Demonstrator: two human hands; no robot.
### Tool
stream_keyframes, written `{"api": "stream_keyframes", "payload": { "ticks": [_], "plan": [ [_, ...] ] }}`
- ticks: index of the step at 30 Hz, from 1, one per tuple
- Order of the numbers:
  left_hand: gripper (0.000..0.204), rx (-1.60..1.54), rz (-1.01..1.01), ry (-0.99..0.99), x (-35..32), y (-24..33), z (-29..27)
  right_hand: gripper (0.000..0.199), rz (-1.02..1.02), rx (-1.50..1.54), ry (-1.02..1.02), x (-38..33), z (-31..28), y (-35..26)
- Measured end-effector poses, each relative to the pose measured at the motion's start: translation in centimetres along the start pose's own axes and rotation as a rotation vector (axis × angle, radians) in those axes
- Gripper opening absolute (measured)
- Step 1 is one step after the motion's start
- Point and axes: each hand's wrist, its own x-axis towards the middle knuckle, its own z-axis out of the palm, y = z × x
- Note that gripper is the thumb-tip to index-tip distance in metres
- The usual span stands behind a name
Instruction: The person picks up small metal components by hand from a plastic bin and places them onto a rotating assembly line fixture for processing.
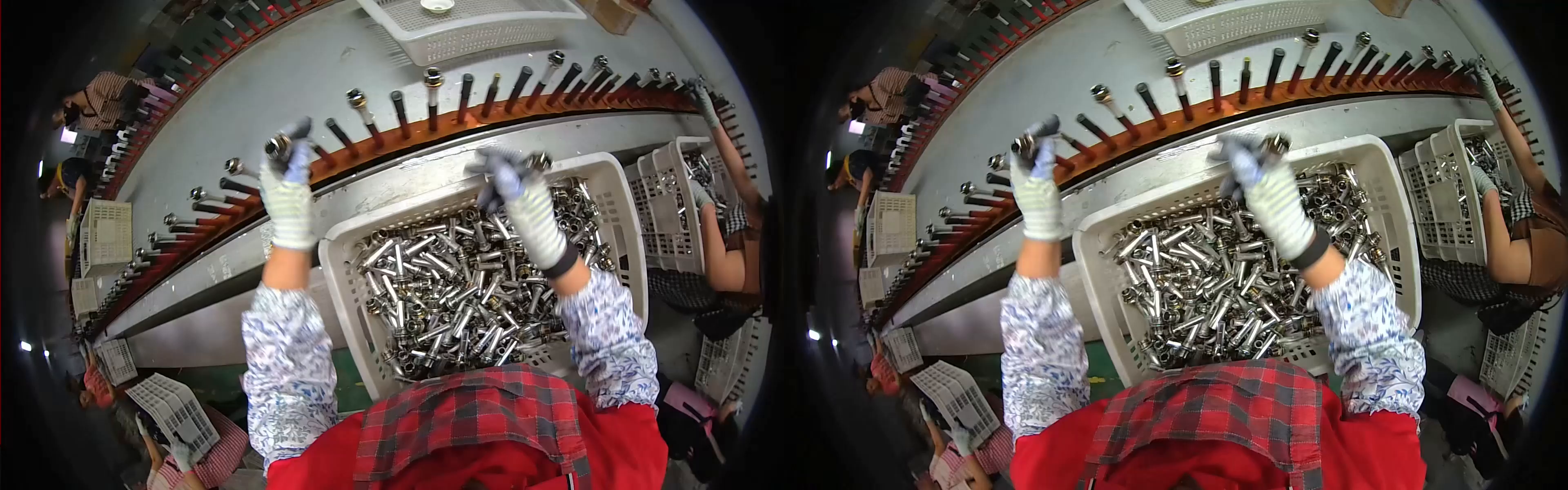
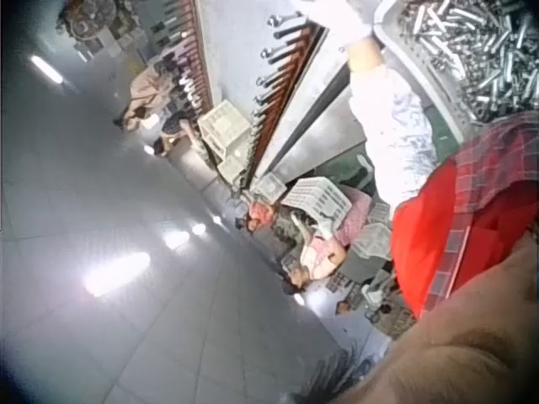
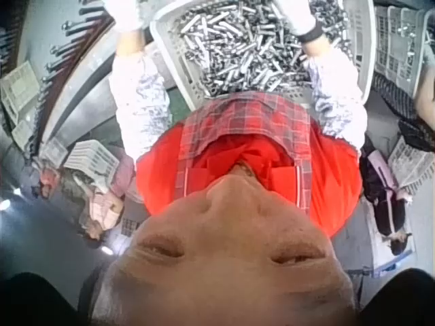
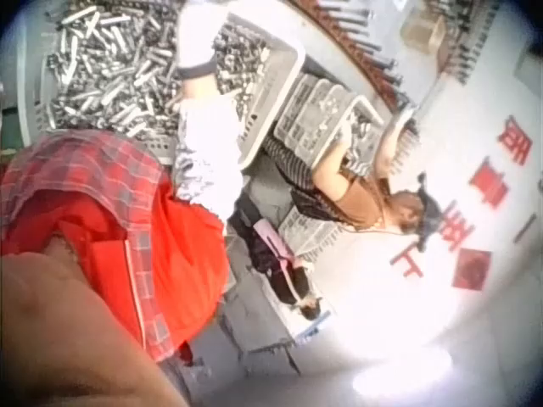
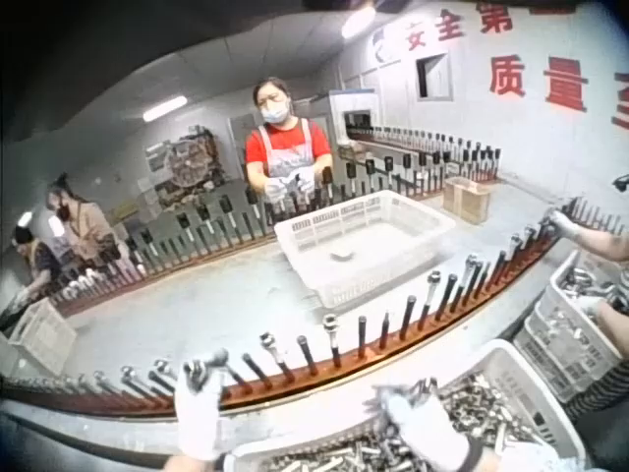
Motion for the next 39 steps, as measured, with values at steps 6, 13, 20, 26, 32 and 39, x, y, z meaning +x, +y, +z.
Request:
{"api": "stream_keyframes", "payload": {
  "ticks": [6, 13, 20, 26, 32, 39],
  "plan": [
    [0.018, 0.394, 0.069, -0.041, 4.9, -10.5, -5.8, 0.037, -0.244, 0.069, 0.204, 13.4, -0.6, 1.5],
    [0.020, 0.163, -0.025, 0.186, 4.7, -15.2, -14.1, 0.035, -0.346, -0.706, 0.064, 21.3, 7.0, 6.8],
    [0.034, 0.380, -0.120, 0.124, 3.4, -19.6, -26.4, 0.041, -0.073, -0.841, -0.201, 17.4, 14.7, 10.6],
    [0.043, 0.453, 0.101, 0.320, -5.0, -12.3, -20.0, 0.023, -0.946, -1.008, -0.426, 2.1, 10.5, 7.9],
    [0.021, 0.884, 0.576, -1.180, -13.7, -0.8, -1.5, 0.008, -0.744, -1.440, -0.793, -11.4, 3.9, 12.4],
    [0.015, 1.126, 0.407, -1.411, -23.6, -3.7, 10.4, 0.010, -0.509, -1.416, -0.649, -16.7, -2.8, 8.8]
  ]
}}
